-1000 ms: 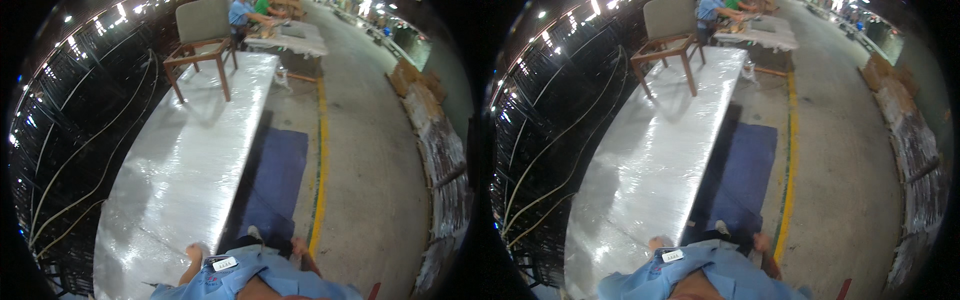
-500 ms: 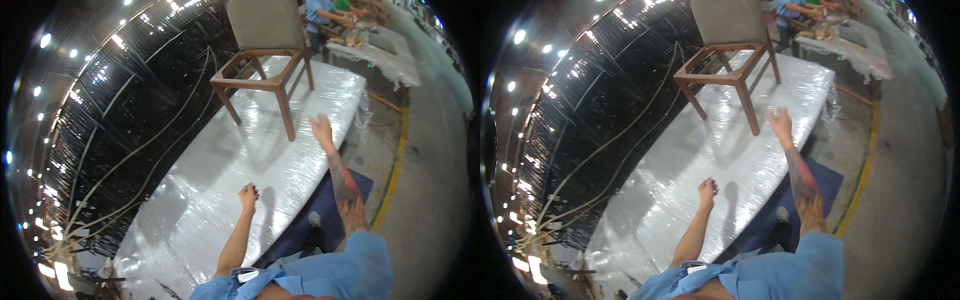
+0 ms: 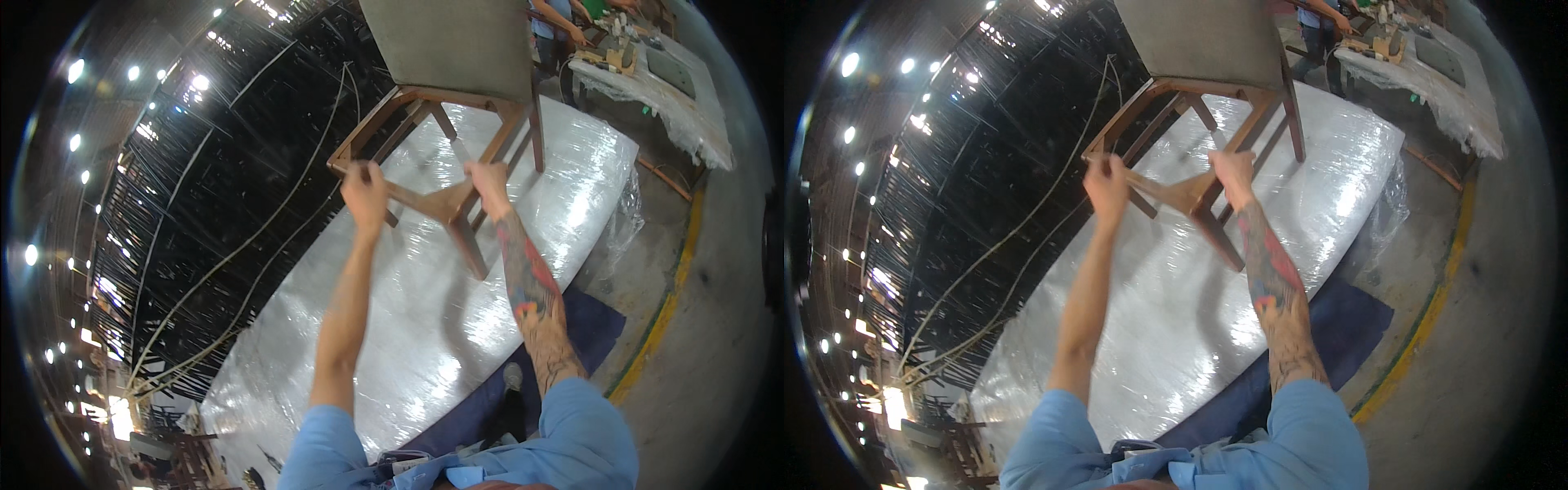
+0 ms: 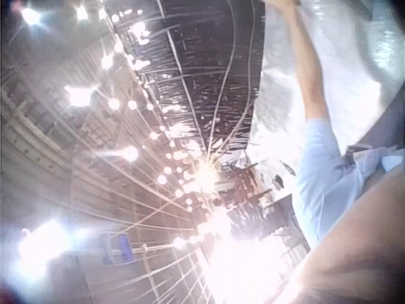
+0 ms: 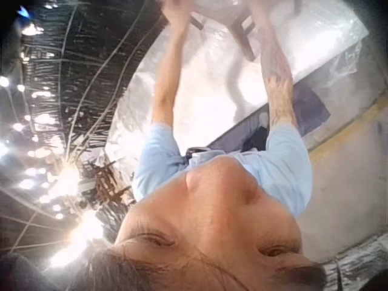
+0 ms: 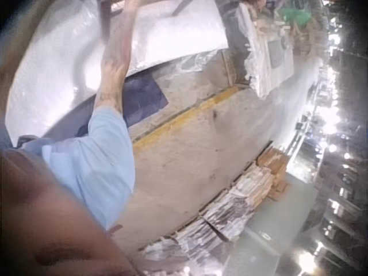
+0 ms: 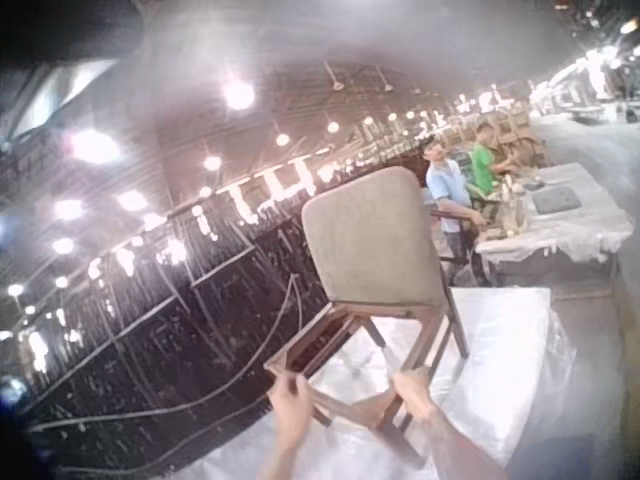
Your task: The person assembles wooden chairs by attaching metal brackets to the frame using a pneumatic drill. They position the chair, insert screws, and tighten them at multiple joints on each chair before moving to the next unit.
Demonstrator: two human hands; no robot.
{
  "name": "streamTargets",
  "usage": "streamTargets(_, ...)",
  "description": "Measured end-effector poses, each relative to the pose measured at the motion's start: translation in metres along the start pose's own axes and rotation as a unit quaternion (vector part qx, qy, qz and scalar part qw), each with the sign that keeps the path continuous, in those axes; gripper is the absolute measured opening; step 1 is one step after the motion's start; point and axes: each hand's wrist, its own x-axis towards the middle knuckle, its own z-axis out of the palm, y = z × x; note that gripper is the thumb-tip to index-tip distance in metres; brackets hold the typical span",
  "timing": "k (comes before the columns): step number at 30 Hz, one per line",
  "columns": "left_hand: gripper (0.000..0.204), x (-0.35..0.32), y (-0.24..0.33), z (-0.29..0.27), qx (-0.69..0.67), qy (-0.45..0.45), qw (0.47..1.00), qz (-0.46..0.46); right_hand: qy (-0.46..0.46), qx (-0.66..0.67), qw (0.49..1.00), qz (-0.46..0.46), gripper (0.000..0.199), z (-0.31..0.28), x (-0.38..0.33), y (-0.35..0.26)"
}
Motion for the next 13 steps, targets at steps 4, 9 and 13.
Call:
streamTargets(4,0.053,0.078,-0.041,-0.019,0.307,0.007,0.948,0.088,-0.009,0.040,0.998,-0.047,0.048,-0.044,-0.075,0.002)
streamTargets(9,0.054,0.093,-0.077,-0.051,0.346,-0.223,0.905,-0.110,-0.068,0.097,0.991,-0.058,0.049,-0.081,-0.138,-0.003)
streamTargets(13,0.056,0.044,-0.028,-0.095,0.349,-0.122,0.925,-0.091,-0.173,0.134,0.976,-0.022,0.049,-0.112,-0.163,0.002)
